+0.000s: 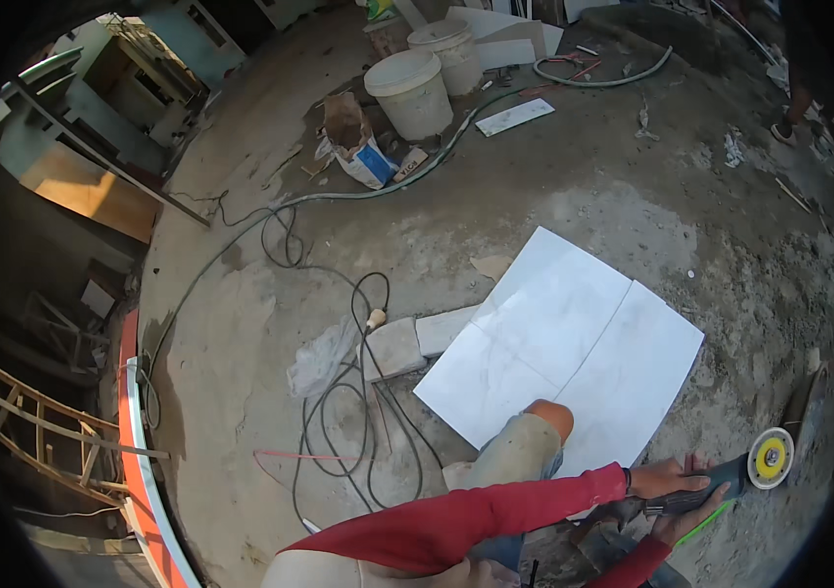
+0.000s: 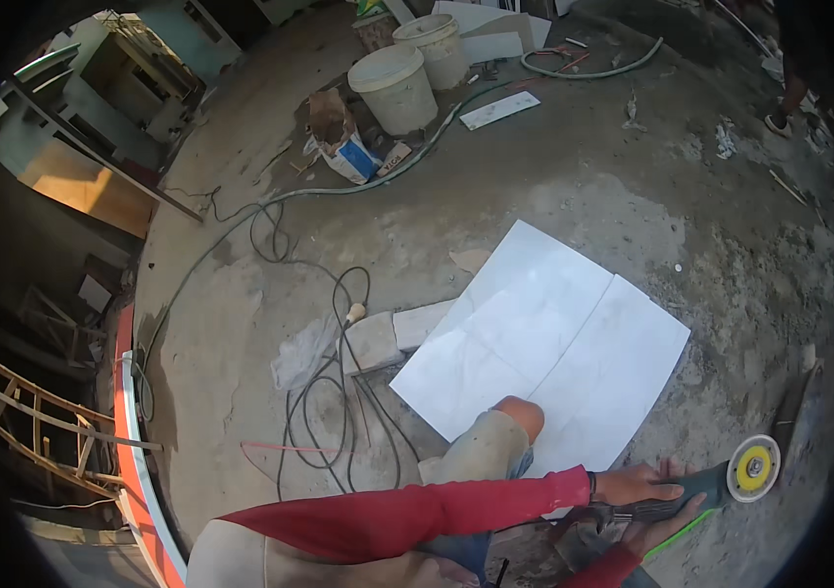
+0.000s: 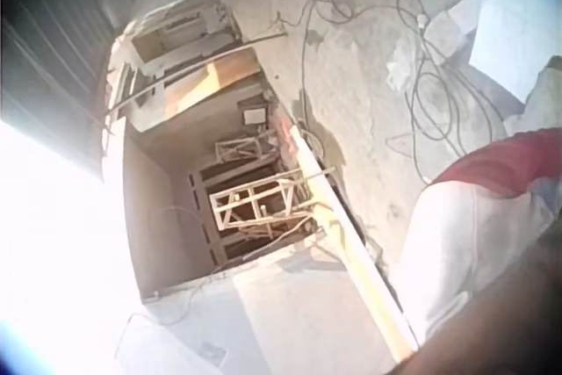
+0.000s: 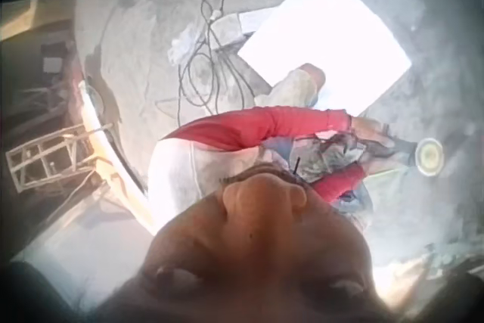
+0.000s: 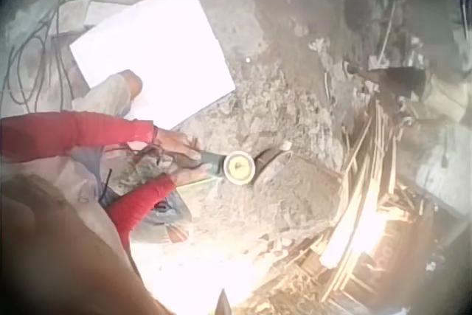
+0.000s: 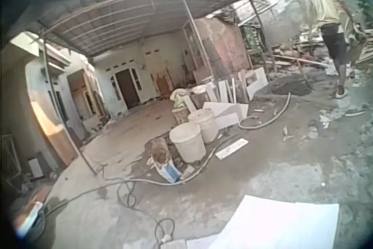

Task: The person uses an angle grinder to cut a line into a large white tile on the floor and then trims the edge of a smaller tile piece by hand using the grinder.

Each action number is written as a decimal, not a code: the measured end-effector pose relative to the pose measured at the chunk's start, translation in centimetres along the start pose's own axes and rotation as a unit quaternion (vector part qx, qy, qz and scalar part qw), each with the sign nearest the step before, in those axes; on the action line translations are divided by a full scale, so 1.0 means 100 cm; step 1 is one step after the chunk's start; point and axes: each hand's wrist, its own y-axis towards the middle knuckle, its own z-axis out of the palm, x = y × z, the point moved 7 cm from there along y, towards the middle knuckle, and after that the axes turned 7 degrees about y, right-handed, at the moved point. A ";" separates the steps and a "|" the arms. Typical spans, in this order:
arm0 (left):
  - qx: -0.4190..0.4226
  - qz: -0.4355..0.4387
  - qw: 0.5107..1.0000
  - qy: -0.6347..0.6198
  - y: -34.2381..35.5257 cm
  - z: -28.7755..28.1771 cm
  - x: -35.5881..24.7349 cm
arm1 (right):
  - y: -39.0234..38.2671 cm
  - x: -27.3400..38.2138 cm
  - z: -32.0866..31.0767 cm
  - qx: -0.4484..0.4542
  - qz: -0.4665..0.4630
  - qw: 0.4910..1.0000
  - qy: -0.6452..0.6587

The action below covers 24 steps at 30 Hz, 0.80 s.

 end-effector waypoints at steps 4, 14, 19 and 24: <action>0.030 -0.163 0.986 0.014 -0.019 -0.005 0.041 | 0.011 -0.019 -0.020 -0.047 0.106 0.981 -0.154; -0.092 -0.089 0.989 0.070 -0.020 -0.018 0.031 | 0.024 -0.034 -0.008 0.024 0.090 0.996 0.006; -0.007 -0.181 0.983 0.003 -0.020 -0.015 0.064 | 0.018 -0.049 -0.018 0.095 0.134 0.983 0.087; 0.019 -0.206 0.978 -0.016 -0.027 -0.015 0.077 | 0.013 -0.074 -0.035 0.007 0.145 0.984 0.102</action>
